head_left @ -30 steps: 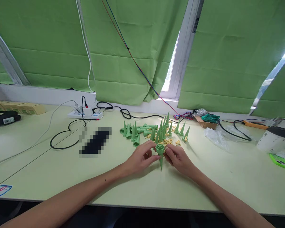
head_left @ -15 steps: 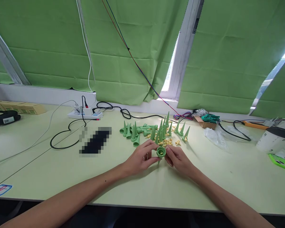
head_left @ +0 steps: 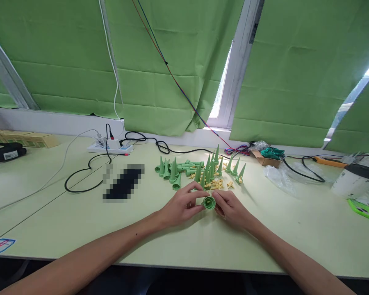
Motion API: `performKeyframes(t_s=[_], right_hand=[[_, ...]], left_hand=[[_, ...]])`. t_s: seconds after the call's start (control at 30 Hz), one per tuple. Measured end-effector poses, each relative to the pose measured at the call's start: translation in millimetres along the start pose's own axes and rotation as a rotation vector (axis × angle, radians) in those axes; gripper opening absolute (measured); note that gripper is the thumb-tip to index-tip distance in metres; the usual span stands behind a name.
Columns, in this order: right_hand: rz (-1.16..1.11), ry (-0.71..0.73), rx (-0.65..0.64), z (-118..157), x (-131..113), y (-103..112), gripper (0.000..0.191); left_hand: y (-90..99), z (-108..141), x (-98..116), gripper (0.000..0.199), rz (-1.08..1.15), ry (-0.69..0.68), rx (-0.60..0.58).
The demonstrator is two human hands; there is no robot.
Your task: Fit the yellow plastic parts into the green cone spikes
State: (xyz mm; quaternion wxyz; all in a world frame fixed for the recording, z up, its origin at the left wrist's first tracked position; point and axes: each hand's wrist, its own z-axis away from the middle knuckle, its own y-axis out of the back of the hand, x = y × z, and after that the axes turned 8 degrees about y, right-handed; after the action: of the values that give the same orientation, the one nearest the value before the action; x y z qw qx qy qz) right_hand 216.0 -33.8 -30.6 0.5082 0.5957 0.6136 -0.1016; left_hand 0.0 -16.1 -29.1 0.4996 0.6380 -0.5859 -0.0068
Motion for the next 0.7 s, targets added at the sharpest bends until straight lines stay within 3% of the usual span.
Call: performKeyframes(t_s=[0.7], right_hand=[[0.011, -0.058, -0.069, -1.4, 4.4, -1.4, 0.056]], left_hand=[[-1.2, 1.0, -6.1, 0.028, -0.189, -0.137, -0.016]])
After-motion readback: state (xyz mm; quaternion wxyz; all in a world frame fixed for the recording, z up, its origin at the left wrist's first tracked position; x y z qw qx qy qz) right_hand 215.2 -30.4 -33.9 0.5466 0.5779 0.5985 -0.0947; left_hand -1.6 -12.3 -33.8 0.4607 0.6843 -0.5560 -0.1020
